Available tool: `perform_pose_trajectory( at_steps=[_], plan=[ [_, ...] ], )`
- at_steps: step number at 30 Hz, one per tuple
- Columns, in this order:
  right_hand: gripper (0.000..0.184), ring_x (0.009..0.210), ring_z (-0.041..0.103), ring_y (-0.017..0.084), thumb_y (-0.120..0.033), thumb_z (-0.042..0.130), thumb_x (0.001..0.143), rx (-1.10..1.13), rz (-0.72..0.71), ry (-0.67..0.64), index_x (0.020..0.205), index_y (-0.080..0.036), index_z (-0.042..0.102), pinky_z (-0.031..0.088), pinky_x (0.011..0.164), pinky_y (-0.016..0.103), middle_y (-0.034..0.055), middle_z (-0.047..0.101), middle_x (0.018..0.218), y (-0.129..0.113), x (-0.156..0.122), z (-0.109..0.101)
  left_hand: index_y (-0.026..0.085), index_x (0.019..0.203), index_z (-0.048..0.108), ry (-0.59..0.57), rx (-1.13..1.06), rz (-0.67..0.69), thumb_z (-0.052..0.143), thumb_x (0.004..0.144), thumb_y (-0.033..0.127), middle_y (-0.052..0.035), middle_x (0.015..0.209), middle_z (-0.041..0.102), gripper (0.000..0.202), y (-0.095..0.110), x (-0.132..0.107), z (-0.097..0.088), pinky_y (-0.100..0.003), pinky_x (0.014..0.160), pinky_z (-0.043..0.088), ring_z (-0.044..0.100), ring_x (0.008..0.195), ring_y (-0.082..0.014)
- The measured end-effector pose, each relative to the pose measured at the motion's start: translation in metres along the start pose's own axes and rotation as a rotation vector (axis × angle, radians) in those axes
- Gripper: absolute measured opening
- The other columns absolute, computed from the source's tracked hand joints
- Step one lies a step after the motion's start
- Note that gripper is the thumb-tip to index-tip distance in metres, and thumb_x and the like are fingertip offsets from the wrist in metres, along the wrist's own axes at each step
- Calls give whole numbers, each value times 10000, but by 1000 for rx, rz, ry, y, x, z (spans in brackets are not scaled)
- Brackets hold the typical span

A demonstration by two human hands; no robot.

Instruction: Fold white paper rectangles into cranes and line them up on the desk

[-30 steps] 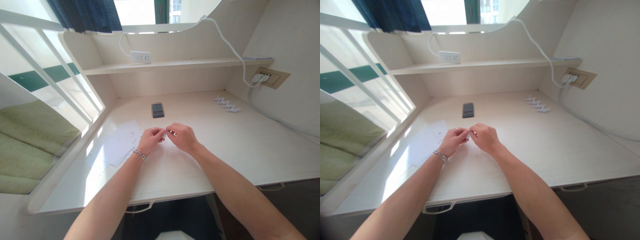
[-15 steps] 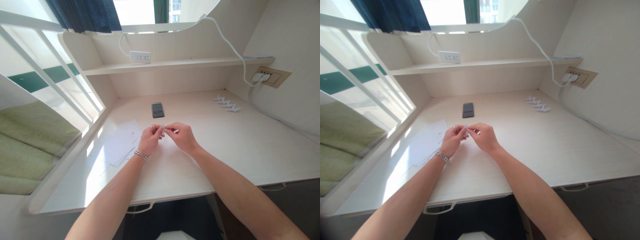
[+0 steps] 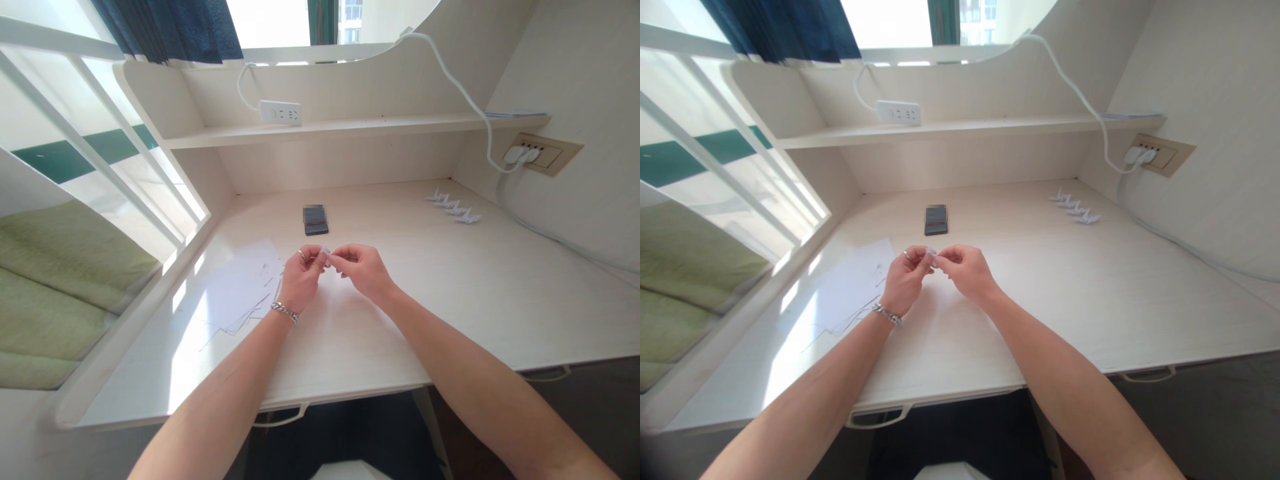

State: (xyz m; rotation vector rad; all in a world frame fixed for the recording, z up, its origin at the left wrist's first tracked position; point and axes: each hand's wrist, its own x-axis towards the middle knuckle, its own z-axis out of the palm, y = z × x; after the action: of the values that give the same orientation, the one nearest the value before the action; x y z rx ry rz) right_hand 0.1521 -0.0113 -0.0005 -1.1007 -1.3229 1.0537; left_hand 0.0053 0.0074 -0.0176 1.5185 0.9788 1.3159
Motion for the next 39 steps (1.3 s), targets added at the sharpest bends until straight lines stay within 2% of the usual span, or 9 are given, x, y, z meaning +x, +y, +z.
perform_pose_trajectory(
  at_steps=[10, 13, 18, 24, 28, 32, 39],
  plan=[
    [208, 680, 596, 152, -373, 638, 779, -148, -106, 26, 739, -169, 638, 479, 609, 279, 32, 658, 738, 1, -2, 2, 175, 867, 571, 10, -15, 22, 603, 849, 409, -8, 817, 586, 237, -1, 0, 6, -286, 770, 475, 558, 768, -127],
    [186, 689, 597, 152, -355, 623, 789, -145, -110, 13, 749, -174, 632, 486, 610, 278, 30, 654, 750, 4, -1, 3, 176, 834, 558, 24, -34, -26, 594, 849, 400, -5, 800, 570, 228, 2, -1, 8, -296, 767, 485, 555, 761, -129],
    [186, 649, 592, 144, -357, 605, 798, -52, -22, -3, 772, -173, 619, 492, 574, 268, 20, 639, 719, 6, 2, 3, 168, 785, 562, 55, -37, -115, 613, 823, 434, -10, 763, 591, 273, 7, -1, 9, -286, 716, 499, 574, 737, -132],
    [250, 686, 610, 156, -422, 614, 805, -117, -37, 20, 846, -178, 647, 499, 604, 281, 39, 678, 782, 4, 1, -1, 138, 878, 669, 67, -64, -168, 691, 745, 492, -51, 804, 654, 379, 6, -1, 9, -294, 706, 522, 604, 769, -151],
    [216, 744, 628, 170, -386, 608, 811, -213, -90, 43, 854, -184, 670, 501, 666, 298, 51, 702, 828, 4, 0, -3, 140, 953, 681, 62, -75, -171, 720, 731, 426, -53, 812, 672, 364, 6, -1, 8, -286, 700, 516, 614, 762, -146],
    [192, 733, 625, 167, -355, 577, 820, -237, -77, 7, 821, -187, 672, 493, 674, 299, 38, 697, 805, 6, 1, -3, 151, 1016, 620, 82, -150, -151, 764, 689, 302, -22, 776, 663, 388, 5, -1, 4, -269, 672, 501, 616, 708, -127],
    [173, 710, 605, 162, -331, 561, 808, -257, -79, -7, 740, -189, 635, 467, 649, 292, 20, 663, 736, 4, 1, -4, 153, 961, 607, 46, -239, -146, 788, 669, 245, -11, 770, 661, 355, -1, 1, 0, -266, 665, 498, 617, 669, -111]
  ],
)
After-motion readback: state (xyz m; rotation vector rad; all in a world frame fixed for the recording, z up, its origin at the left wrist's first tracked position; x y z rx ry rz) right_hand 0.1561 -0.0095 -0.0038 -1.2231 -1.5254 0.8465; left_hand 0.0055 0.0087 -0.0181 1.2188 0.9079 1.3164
